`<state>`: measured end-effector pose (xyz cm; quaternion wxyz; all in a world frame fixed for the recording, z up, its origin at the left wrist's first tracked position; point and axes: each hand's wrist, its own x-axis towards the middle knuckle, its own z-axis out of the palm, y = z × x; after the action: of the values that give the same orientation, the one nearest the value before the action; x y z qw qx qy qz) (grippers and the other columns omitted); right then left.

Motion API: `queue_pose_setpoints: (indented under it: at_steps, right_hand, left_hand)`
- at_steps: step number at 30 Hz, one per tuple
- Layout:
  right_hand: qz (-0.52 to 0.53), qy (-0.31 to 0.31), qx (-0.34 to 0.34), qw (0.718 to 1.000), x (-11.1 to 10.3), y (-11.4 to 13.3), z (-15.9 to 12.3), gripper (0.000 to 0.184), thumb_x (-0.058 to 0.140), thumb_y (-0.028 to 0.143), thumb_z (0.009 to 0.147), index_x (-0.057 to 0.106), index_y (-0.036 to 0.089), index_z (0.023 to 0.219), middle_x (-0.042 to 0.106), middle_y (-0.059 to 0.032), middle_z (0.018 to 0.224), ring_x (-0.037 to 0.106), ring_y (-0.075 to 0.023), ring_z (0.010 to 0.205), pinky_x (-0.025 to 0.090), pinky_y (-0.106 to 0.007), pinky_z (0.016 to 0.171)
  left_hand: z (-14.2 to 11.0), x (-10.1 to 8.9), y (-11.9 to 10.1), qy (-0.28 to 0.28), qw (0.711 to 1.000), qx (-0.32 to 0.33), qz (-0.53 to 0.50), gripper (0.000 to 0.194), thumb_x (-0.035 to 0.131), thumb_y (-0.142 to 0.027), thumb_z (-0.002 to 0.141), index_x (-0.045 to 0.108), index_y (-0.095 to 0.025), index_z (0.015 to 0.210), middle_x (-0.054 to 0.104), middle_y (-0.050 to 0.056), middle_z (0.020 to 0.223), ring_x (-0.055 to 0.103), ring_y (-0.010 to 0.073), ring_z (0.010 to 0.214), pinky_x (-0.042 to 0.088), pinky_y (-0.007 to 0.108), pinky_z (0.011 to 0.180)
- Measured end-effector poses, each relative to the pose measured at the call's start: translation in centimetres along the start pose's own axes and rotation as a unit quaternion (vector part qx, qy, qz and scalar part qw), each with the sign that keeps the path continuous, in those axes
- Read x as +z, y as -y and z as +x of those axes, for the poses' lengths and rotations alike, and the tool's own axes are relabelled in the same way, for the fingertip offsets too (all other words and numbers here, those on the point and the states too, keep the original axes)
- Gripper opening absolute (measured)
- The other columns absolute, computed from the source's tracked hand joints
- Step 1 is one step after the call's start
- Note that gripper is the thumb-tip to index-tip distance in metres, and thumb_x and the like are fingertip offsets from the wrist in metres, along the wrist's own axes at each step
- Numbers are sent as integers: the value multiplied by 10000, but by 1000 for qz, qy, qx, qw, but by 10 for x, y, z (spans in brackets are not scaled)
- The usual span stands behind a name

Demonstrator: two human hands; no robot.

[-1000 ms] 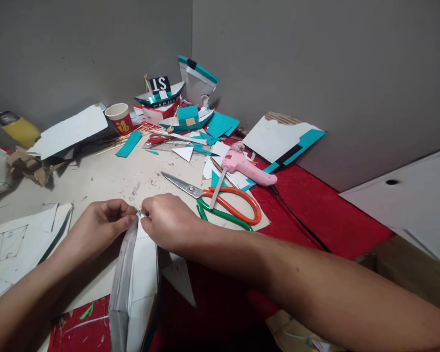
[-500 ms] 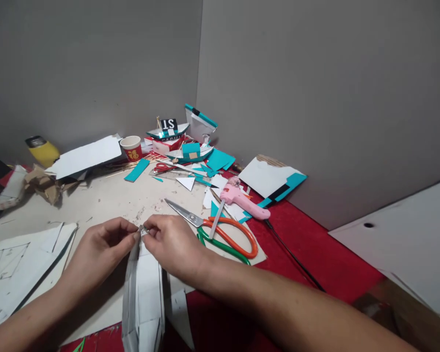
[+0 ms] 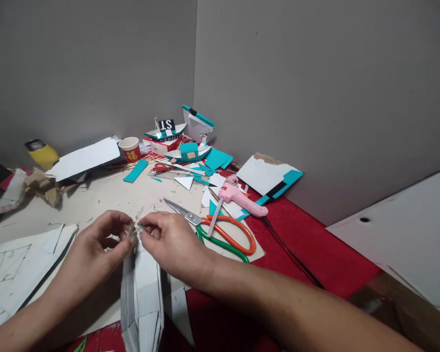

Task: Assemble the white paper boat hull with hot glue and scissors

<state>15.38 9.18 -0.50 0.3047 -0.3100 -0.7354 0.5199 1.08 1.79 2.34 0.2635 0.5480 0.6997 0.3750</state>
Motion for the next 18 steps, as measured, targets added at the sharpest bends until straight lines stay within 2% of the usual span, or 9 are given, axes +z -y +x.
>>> queue_pose_setpoints:
  at_steps: [5,9,12,16,18]
  right_hand:
    - [11,-5,-2,1000,-1,2,-1,173,563,158,781,701,159,885,629,-8,723,544,-120,650,434,-245,609]
    - [18,-14,20,1000,0,3,-2,200,593,122,751,658,166,935,576,21,715,508,-94,609,417,-218,558]
    - [38,-9,48,998,0,5,-1,159,622,107,732,620,161,882,559,24,721,500,-88,614,415,-202,542]
    - [64,5,73,995,-2,9,1,100,626,110,757,628,142,851,603,0,731,546,-104,665,453,-215,603]
    - [74,12,72,995,-4,10,1,103,601,96,777,640,131,865,634,-19,756,572,-113,690,468,-226,636]
  left_hand:
    - [-1,4,4,-19,999,26,-19,137,605,-172,789,506,-226,865,597,-42,777,575,107,669,464,235,605]
    - [-2,5,6,-51,996,64,31,126,596,-178,805,478,-221,799,563,-60,720,549,89,601,448,225,562]
    - [-5,5,3,-49,992,92,64,77,567,-166,829,534,-211,777,596,-50,711,573,93,633,456,218,579]
    - [-8,3,0,-42,991,104,79,44,592,-194,835,620,-226,846,665,-42,749,608,96,642,490,206,577]
    - [-8,2,2,-48,986,125,96,97,602,-199,834,631,-234,920,693,-28,815,626,103,658,517,214,586]
